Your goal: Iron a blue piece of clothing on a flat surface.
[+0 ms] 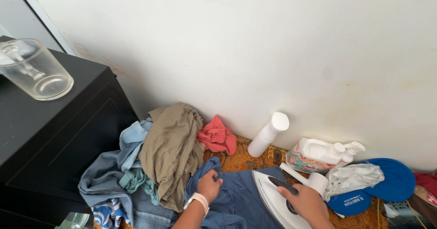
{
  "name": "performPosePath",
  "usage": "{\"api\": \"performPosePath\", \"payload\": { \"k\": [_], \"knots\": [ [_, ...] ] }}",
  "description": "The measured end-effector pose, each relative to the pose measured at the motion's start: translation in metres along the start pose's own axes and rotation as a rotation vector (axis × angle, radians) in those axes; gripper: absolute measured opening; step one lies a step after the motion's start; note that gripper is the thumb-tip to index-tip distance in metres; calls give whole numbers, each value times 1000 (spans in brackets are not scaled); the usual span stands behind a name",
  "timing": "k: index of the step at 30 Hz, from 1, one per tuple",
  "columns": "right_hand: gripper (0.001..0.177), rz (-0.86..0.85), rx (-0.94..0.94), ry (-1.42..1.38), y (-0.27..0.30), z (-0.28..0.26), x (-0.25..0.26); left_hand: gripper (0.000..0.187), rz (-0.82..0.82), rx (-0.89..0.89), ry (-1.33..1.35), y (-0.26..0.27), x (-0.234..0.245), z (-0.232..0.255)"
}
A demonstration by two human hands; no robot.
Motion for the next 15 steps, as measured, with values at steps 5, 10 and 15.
{"api": "performPosePath", "payload": {
  "k": [5,10,15],
  "knots": [
    [69,-12,91,138,9,10,-35,29,112,-133,15,-19,-15,1],
    [77,-128,158,323,-26,18,-89,30,182,-98,-24,-19,-19,-20],
    [72,63,30,206,26,-20,-40,34,-22,-86,-200,16,7,24]
  ]
}}
Point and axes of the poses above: each hand's wrist, its own y-axis away from the middle knuckle, its own x-axis out of the back of the hand, z = x × y, the point moved 5 cm from there along -y, towards the middle knuckle, and after that the axes turned 13 degrees about -x, right-handed, at the moved point
